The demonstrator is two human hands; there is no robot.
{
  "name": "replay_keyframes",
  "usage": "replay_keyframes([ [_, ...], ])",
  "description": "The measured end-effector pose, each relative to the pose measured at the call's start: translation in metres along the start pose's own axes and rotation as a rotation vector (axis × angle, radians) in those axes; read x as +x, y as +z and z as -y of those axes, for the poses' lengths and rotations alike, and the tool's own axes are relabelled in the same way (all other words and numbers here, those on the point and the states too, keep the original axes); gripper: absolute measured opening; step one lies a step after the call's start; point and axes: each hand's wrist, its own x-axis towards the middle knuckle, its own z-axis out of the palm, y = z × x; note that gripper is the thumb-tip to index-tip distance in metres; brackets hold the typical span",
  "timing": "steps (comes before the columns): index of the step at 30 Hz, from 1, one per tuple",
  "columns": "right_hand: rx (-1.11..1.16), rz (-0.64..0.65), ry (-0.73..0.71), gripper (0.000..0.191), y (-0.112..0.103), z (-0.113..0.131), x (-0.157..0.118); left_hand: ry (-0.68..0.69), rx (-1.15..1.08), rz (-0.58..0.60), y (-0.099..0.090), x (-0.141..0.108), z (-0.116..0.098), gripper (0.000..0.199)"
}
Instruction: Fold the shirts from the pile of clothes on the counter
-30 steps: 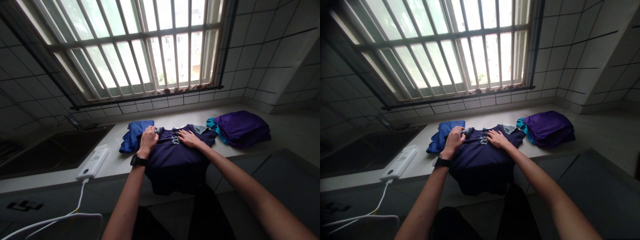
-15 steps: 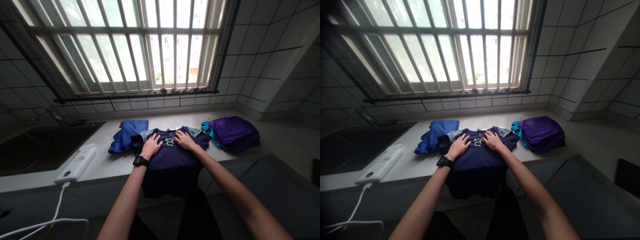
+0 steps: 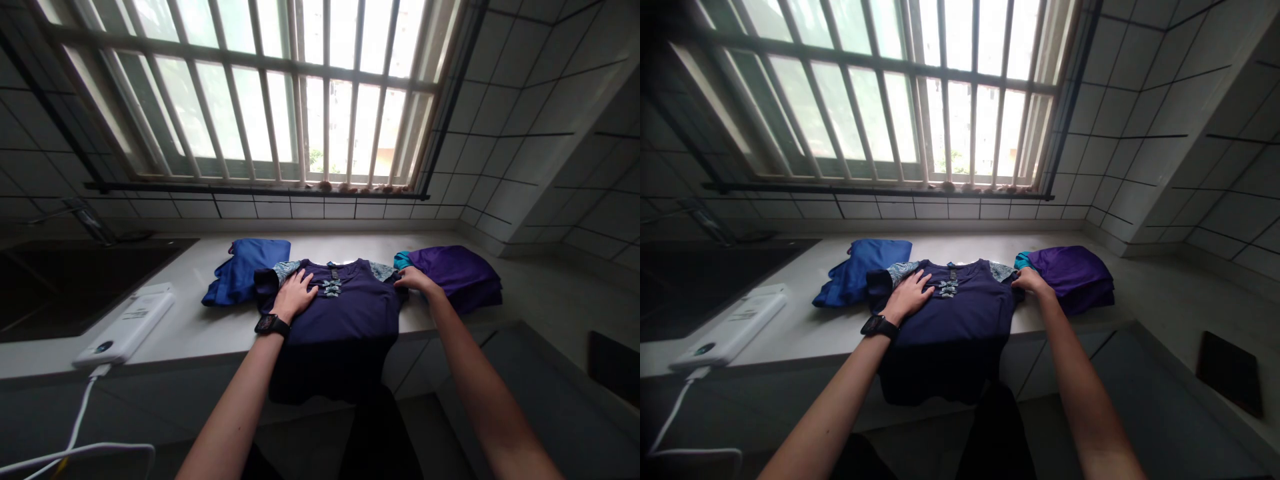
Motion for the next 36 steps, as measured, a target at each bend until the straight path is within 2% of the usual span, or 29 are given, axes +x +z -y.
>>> replay_keyframes([
  [2, 0.020, -0.038, -0.005, 0.008, -0.003, 0.005, 0.001, 0.007, 0.006, -0.011, 0.002, 0.000, 0.001, 0.060],
  [6, 0.103, -0.253, 0.006, 0.011, -0.001, 0.017, -0.010, 0.006, 0.007, -0.017, 0.004, 0.001, 0.002, 0.060],
  [8, 0.162, -0.288, -0.006, 0.011, 0.005, 0.022, -0.019, 0.009, 0.003, -0.017, 0.004, 0.002, 0.002, 0.060],
  [12, 0.293, -0.212, -0.057, 0.010, 0.023, 0.030, -0.040, -0.006, -0.010, -0.009, 0.002, 0.001, 0.000, 0.059],
  [17, 0.171, -0.088, -0.229, 0.012, 0.034, 0.037, -0.055, -0.024, -0.028, -0.007, 0.000, 0.000, -0.002, 0.059],
  [19, 0.140, -0.008, -0.249, 0.021, 0.030, 0.041, -0.056, -0.028, -0.035, -0.008, 0.000, 0.000, -0.001, 0.058],
  [22, 0.102, 0.098, -0.279, 0.048, 0.024, 0.045, -0.057, -0.027, -0.042, -0.015, 0.002, 0.001, -0.001, 0.058],
  [23, 0.079, 0.063, -0.286, 0.051, 0.024, 0.047, -0.057, -0.025, -0.045, -0.020, 0.002, 0.001, 0.000, 0.057],
  [25, 0.021, -0.095, -0.304, 0.044, 0.028, 0.049, -0.058, -0.020, -0.045, -0.029, 0.002, 0.001, 0.000, 0.057],
  [27, -0.030, -0.208, -0.326, 0.056, 0.036, 0.049, -0.059, -0.018, -0.036, -0.026, 0.002, 0.001, 0.000, 0.058],
  [29, -0.065, -0.160, -0.340, 0.062, 0.045, 0.048, -0.061, -0.019, -0.025, -0.011, 0.001, 0.000, -0.001, 0.058],
  [32, -0.101, -0.023, -0.321, 0.052, 0.052, 0.048, -0.061, -0.020, -0.014, 0.002, -0.001, -0.001, -0.002, 0.059],
  [34, -0.108, -0.017, -0.312, 0.050, 0.052, 0.051, -0.059, -0.021, -0.010, -0.002, -0.002, -0.001, -0.003, 0.059],
  [36, -0.085, -0.083, -0.327, 0.053, 0.051, 0.058, -0.054, -0.022, -0.010, -0.007, -0.002, -0.001, -0.003, 0.059],
])
